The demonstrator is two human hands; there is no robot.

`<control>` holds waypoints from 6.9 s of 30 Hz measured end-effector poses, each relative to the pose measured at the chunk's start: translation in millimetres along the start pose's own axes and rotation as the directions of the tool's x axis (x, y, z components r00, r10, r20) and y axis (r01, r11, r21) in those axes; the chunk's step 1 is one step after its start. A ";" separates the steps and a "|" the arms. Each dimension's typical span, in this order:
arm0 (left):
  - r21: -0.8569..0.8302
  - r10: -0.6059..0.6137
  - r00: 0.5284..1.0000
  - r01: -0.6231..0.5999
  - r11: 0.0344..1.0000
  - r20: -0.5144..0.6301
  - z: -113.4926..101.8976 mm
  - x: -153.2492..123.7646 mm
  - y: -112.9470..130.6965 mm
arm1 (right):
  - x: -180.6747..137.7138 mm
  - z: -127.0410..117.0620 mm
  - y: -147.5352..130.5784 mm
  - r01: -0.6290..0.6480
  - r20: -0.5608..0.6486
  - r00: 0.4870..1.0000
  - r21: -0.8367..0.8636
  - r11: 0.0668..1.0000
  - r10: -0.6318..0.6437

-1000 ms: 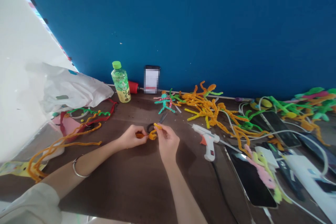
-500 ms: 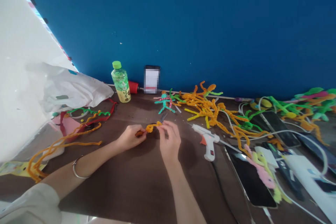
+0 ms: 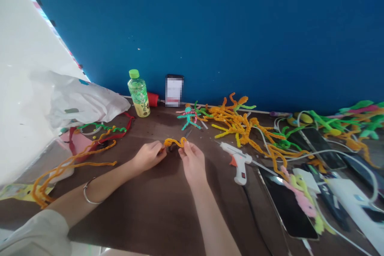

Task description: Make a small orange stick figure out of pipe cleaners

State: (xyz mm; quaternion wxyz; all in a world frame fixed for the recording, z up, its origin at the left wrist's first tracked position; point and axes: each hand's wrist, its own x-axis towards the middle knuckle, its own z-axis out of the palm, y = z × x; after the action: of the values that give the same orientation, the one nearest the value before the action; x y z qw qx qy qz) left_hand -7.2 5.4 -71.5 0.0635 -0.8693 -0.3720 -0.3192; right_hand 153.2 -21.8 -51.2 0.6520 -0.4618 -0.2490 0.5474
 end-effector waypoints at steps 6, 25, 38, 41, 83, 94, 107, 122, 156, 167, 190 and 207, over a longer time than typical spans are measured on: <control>-0.006 0.001 1.000 -0.001 1.000 0.002 3.9 -1.7 -1.4 | -0.1 -5.7 -3.8 0.218 0.072 0.976 -0.337 0.916 -0.206; 0.005 0.008 1.000 -0.008 1.000 0.005 1.5 -0.4 0.5 | -8.3 -1.2 -5.9 0.334 -0.017 0.927 -0.414 0.847 -0.374; -0.001 0.031 0.999 -0.031 1.000 -0.011 0.0 0.4 0.2 | -1.8 -8.1 -10.0 0.232 0.050 0.973 -0.256 0.938 -0.227; -0.016 0.014 1.000 -0.014 1.000 0.001 0.1 0.4 0.0 | -0.6 -8.7 -13.7 0.186 0.064 0.982 -0.178 0.966 -0.177; -0.187 -0.054 0.997 0.041 0.981 -0.061 1.5 -0.9 -0.3 | 4.3 -13.1 -18.1 0.102 0.223 0.972 -0.088 0.991 -0.080; -0.201 -0.030 0.995 0.012 0.980 -0.090 1.3 -1.9 0.0 | 4.9 -9.4 -11.3 0.062 0.148 0.987 -0.017 0.998 -0.059; -0.245 -0.085 0.985 0.046 0.968 -0.152 4.5 -2.9 -2.2 | 6.9 -13.7 -9.5 0.088 0.163 0.984 -0.097 0.991 -0.071; -0.255 -0.136 0.971 0.084 0.963 -0.194 2.1 -0.1 -4.5 | 4.1 -12.6 -12.5 0.090 0.119 0.990 -0.155 0.984 -0.071; -0.458 -0.268 0.958 0.286 0.842 0.104 -14.1 7.3 12.9 | -11.0 8.8 7.3 0.058 0.238 0.971 -0.146 0.988 -0.022; -0.608 -0.331 0.936 0.333 0.720 0.120 -8.5 8.0 11.5 | -21.4 7.2 10.9 0.336 0.214 0.941 -0.518 0.787 -0.261; -0.634 -0.208 0.952 0.305 0.711 0.226 -10.7 7.1 9.3 | -17.9 4.2 10.0 0.730 0.579 0.633 -0.667 0.148 -0.514; -0.708 -0.199 0.884 0.459 0.537 0.423 -7.3 12.4 5.0 | -19.7 11.8 18.4 0.622 0.460 0.714 -0.763 0.176 -0.528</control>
State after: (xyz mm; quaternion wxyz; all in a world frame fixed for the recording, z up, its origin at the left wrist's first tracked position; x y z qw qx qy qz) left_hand -1.0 6.8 -57.7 -0.4449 -0.7553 -0.3553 -0.3245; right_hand 129.1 -37.0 -58.4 0.4531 -0.5746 -0.6784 0.0656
